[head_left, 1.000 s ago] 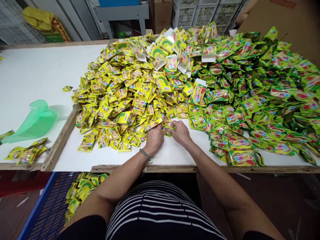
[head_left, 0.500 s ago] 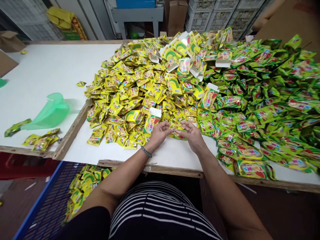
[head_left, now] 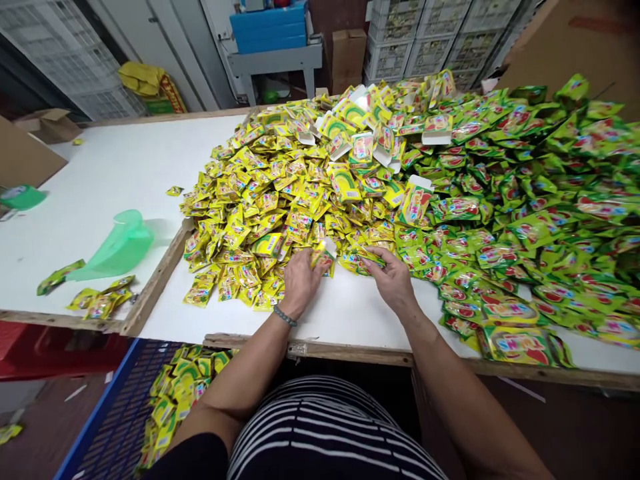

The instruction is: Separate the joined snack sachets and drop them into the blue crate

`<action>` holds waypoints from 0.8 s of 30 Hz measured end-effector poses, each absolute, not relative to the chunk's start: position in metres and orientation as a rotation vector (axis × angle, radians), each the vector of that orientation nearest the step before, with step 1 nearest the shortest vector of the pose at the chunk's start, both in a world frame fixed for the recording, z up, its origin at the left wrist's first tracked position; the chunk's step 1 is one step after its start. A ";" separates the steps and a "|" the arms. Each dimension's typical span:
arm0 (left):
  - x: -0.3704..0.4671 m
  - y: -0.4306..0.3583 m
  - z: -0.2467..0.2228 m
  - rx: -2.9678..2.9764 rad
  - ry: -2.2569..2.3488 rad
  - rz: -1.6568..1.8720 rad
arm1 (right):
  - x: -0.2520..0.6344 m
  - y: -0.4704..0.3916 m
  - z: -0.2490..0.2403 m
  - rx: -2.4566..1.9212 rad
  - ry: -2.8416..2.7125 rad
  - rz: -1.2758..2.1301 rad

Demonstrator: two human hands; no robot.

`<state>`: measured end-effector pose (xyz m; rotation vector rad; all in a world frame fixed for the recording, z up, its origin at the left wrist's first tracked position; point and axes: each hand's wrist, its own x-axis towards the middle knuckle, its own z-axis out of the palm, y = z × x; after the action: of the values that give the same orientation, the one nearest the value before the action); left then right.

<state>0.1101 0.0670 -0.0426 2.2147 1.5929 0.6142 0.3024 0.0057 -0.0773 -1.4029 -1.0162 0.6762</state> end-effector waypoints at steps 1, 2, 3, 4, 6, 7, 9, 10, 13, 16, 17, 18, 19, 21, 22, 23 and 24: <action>0.112 0.067 -0.044 2.216 1.483 0.584 | 0.303 0.006 -0.075 -1.404 -1.044 0.606; 0.114 0.067 -0.046 2.204 1.373 0.569 | 0.305 0.007 -0.073 -1.405 -1.068 0.542; 0.116 0.067 -0.046 2.169 1.270 0.563 | 0.306 0.008 -0.071 -1.409 -1.095 0.493; 0.117 0.066 -0.046 2.106 1.182 0.573 | 0.307 0.010 -0.069 -1.419 -1.130 0.471; 0.119 0.067 -0.046 1.910 1.058 0.629 | 0.310 0.012 -0.068 -1.444 -1.212 0.505; 0.120 0.067 -0.046 1.798 1.018 0.662 | 0.312 0.012 -0.068 -1.451 -1.246 0.550; 0.121 0.067 -0.046 1.617 0.978 0.699 | 0.314 0.012 -0.068 -1.455 -1.276 0.655; 0.122 0.067 -0.047 1.559 0.972 0.697 | 0.316 0.012 -0.068 -1.456 -1.276 0.702; 0.123 0.065 -0.046 1.465 0.967 0.676 | 0.322 0.010 -0.067 -1.447 -1.281 0.839; 0.124 0.063 -0.044 1.458 0.964 0.659 | 0.327 0.008 -0.065 -1.412 -1.329 0.972; 0.123 0.063 -0.043 1.479 0.955 0.650 | 0.328 0.008 -0.065 -1.397 -1.348 1.007; 0.123 0.063 -0.043 1.513 0.943 0.639 | 0.329 0.008 -0.064 -1.385 -1.366 1.032; 0.123 0.064 -0.043 1.554 0.924 0.626 | 0.329 0.008 -0.064 -1.378 -1.382 1.046; 0.122 0.066 -0.043 1.621 0.880 0.589 | 0.328 0.009 -0.064 -1.391 -1.403 1.037; 0.122 0.068 -0.043 1.630 0.861 0.561 | 0.327 0.009 -0.064 -1.414 -1.396 1.012; 0.122 0.069 -0.043 1.615 0.845 0.532 | 0.325 0.009 -0.064 -1.443 -1.366 0.969; 0.122 0.071 -0.044 1.577 0.832 0.502 | 0.323 0.010 -0.064 -1.473 -1.320 0.913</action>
<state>0.1219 0.0707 -0.0438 1.5775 0.8320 0.5021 0.3228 0.0097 -0.0641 -1.4732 -1.3204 0.9131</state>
